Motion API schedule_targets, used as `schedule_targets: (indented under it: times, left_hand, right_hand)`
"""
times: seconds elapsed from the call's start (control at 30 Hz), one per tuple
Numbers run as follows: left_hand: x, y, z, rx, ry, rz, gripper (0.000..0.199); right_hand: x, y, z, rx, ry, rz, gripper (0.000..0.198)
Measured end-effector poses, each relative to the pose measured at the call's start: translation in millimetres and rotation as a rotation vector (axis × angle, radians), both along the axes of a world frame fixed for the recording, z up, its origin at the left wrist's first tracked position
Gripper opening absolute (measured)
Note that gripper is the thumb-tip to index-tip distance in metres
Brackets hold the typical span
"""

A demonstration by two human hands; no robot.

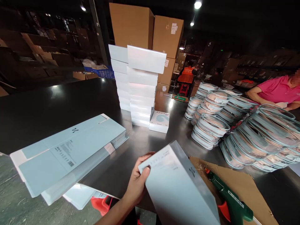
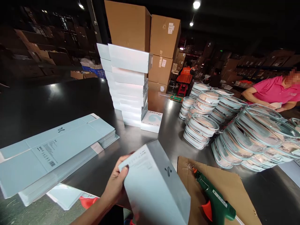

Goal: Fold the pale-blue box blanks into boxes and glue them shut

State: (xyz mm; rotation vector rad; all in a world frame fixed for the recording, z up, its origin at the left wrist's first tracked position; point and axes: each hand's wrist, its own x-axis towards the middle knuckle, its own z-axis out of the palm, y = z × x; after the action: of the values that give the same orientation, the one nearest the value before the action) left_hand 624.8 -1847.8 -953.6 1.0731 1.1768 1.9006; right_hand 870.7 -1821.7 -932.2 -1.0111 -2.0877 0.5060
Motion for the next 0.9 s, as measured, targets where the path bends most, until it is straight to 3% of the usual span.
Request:
schedule_targets:
  times: [0.13, 0.23, 0.3, 0.4, 0.5, 0.6, 0.7, 0.8, 0.9]
  left_hand:
    - [-13, 1, 6.8, -0.023, 0.062, 0.008, 0.064]
    - [-50, -9, 14.9, -0.040, 0.208, 0.105, 0.033]
    - [-76, -19, 18.7, -0.039, 0.357, 0.188, 0.018]
    - [-110, -34, 22.9, -0.010, 0.621, 0.363, 0.014]
    - [-147, -46, 30.3, -0.028, 0.797, 0.518, 0.016]
    - [-195, -51, 43.6, -0.212, 0.976, 0.683, 0.032]
    - [-249, -46, 56.1, -0.554, 1.163, 0.839, 0.049]
    - [-287, -35, 61.5, -0.749, 1.214, 0.799, 0.053]
    - [-297, -31, 67.5, -0.839, 1.275, 0.807, 0.059]
  right_hand:
    - [-15, 29, 33, 0.071, -0.031, -0.138, 0.047]
    - [-52, 101, 66, 0.157, -0.184, -0.278, 0.065]
    - [-90, 158, 81, 0.230, -0.319, -0.241, 0.059]
    - [-149, 226, 84, 0.273, -0.526, -0.154, 0.046]
    - [-190, 258, 72, 0.262, -0.639, -0.127, 0.046]
    - [-202, 258, 62, 0.248, -0.661, -0.103, 0.052]
    - [-190, 233, 64, 0.260, -0.592, -0.089, 0.061]
    - [-162, 191, 73, 0.291, -0.484, -0.015, 0.055]
    - [-132, 139, 81, 0.390, -0.400, 0.111, 0.042]
